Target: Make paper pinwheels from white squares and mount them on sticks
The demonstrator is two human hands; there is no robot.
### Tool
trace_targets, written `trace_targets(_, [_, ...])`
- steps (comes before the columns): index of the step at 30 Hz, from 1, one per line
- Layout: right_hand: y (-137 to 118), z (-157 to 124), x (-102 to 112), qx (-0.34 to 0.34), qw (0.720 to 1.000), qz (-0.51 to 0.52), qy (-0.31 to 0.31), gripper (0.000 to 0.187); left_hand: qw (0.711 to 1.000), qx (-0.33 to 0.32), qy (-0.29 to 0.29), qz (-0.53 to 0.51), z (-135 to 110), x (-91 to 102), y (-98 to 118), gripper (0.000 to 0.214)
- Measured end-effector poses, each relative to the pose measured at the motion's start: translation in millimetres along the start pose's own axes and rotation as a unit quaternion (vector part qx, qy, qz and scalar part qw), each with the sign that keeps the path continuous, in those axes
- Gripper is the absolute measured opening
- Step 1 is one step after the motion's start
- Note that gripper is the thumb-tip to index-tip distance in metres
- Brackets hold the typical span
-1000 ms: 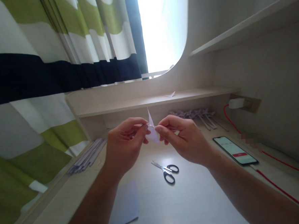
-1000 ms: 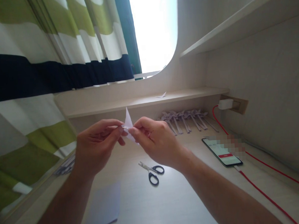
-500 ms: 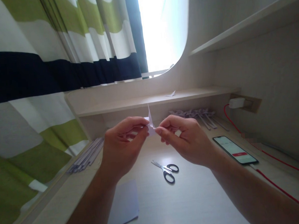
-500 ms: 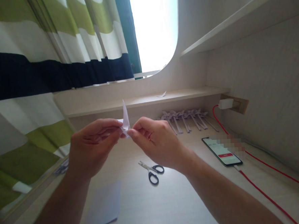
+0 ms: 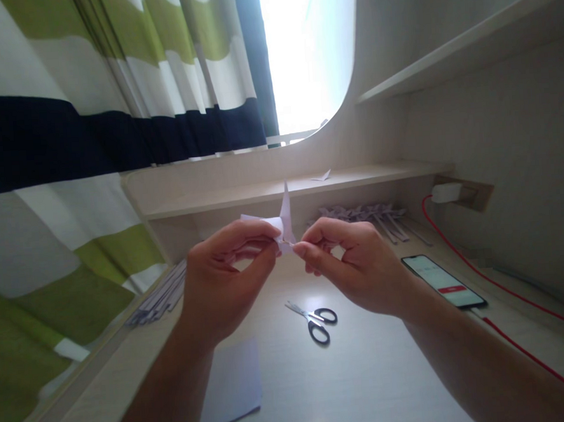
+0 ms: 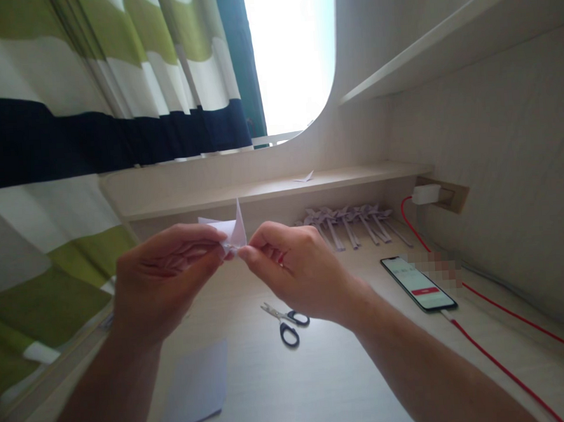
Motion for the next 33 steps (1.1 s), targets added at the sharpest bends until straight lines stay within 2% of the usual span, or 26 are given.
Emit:
trace_targets(19, [0.7, 1.7, -0.5, -0.022, 0.998, 0.024, -0.045, 0.031, 1.000, -0.015, -0.010, 0.009, -1.3, -3.7, -2.0, 0.026])
trace_targets(33, [4.2, 1.3, -0.3, -0.034, 0.998, 0.028, -0.054, 0.036, 0.999, 0.009, -0.035, 0.018, -2.1, -4.3, -1.2, 0.026])
Point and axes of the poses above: each hand's wrist, its own z-axis towards the middle knuckle, its own x-axis out of the back of the hand, y = z × x, the point moved 3 cm from there along z, towards the middle knuckle, and after that the axes turned 1 degree about x, right-handed, at the moved point
